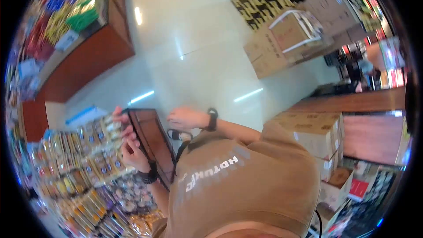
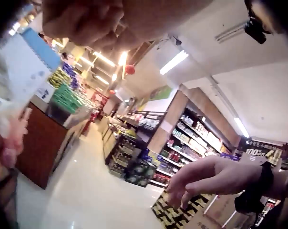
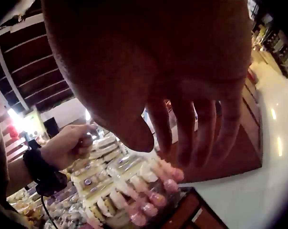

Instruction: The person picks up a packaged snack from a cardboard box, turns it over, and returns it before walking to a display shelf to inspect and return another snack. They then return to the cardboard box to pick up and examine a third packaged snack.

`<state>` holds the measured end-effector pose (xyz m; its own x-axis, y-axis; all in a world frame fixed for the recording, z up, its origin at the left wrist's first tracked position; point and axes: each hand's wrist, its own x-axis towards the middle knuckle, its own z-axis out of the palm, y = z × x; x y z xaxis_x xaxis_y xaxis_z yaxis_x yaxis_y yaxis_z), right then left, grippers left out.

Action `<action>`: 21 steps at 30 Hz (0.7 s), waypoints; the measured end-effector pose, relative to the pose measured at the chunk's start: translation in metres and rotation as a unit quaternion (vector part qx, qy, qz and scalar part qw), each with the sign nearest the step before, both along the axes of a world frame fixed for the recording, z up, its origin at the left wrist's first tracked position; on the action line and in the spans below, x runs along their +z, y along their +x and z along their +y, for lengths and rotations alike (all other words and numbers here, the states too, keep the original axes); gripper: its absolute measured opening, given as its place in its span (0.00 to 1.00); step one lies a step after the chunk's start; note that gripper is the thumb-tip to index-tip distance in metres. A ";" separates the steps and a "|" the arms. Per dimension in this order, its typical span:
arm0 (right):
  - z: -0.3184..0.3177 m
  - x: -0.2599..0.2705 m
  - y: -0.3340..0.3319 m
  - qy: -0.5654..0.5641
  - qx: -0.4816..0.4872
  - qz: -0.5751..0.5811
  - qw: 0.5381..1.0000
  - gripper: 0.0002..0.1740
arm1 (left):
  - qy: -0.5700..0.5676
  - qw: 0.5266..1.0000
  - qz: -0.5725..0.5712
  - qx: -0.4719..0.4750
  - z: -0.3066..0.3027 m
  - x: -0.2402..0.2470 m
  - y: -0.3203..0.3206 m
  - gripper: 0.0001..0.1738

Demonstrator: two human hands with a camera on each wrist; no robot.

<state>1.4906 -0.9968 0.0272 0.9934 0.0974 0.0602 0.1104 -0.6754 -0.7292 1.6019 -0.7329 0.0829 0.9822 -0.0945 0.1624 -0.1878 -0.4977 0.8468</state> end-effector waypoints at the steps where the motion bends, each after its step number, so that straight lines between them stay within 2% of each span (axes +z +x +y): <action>1: -0.016 0.002 -0.016 0.007 -0.029 -0.012 0.999 0.12 | -0.014 1.000 0.006 -0.018 -0.022 -0.005 0.000 0.12; 4: -0.065 0.008 -0.062 0.036 -0.103 -0.034 0.993 0.13 | 0.033 0.981 -0.130 -0.141 -0.118 0.017 -0.033 0.11; 5: -0.079 0.008 -0.079 0.041 -0.126 -0.031 0.991 0.14 | 0.007 0.981 -0.038 -0.189 -0.147 0.027 -0.050 0.11; 8: -0.122 0.006 -0.131 0.056 -0.194 -0.028 0.979 0.15 | 0.033 0.947 0.005 -0.320 -0.217 0.020 -0.095 0.09; 10: -0.147 0.004 -0.170 0.045 -0.240 -0.024 0.970 0.15 | 0.039 0.925 -0.008 -0.377 -0.258 0.021 -0.127 0.08; 11: -0.159 0.004 -0.190 0.027 -0.264 -0.021 0.964 0.15 | 0.040 0.909 -0.023 -0.414 -0.272 0.007 -0.133 0.07; 14: -0.186 0.023 -0.242 0.012 -0.353 -0.016 0.935 0.15 | 0.066 0.872 0.024 -0.484 -0.315 0.027 -0.162 0.07; 15: -0.196 0.032 -0.257 0.011 -0.385 -0.014 0.923 0.15 | 0.087 0.860 0.063 -0.499 -0.327 0.025 -0.164 0.07; 17: -0.208 0.045 -0.281 0.011 -0.431 -0.035 0.901 0.15 | 0.070 0.837 0.070 -0.538 -0.349 0.015 -0.169 0.07; 21: -0.228 0.040 -0.316 0.007 -0.515 -0.030 0.857 0.17 | 0.072 0.782 0.084 -0.614 -0.407 0.004 -0.182 0.07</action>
<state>1.1749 -1.2248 0.0676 0.5467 -0.8303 0.1081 -0.5017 -0.4282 -0.7516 1.4202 -1.1404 0.0864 0.1439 -0.9879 -0.0580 -0.4905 -0.1221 0.8628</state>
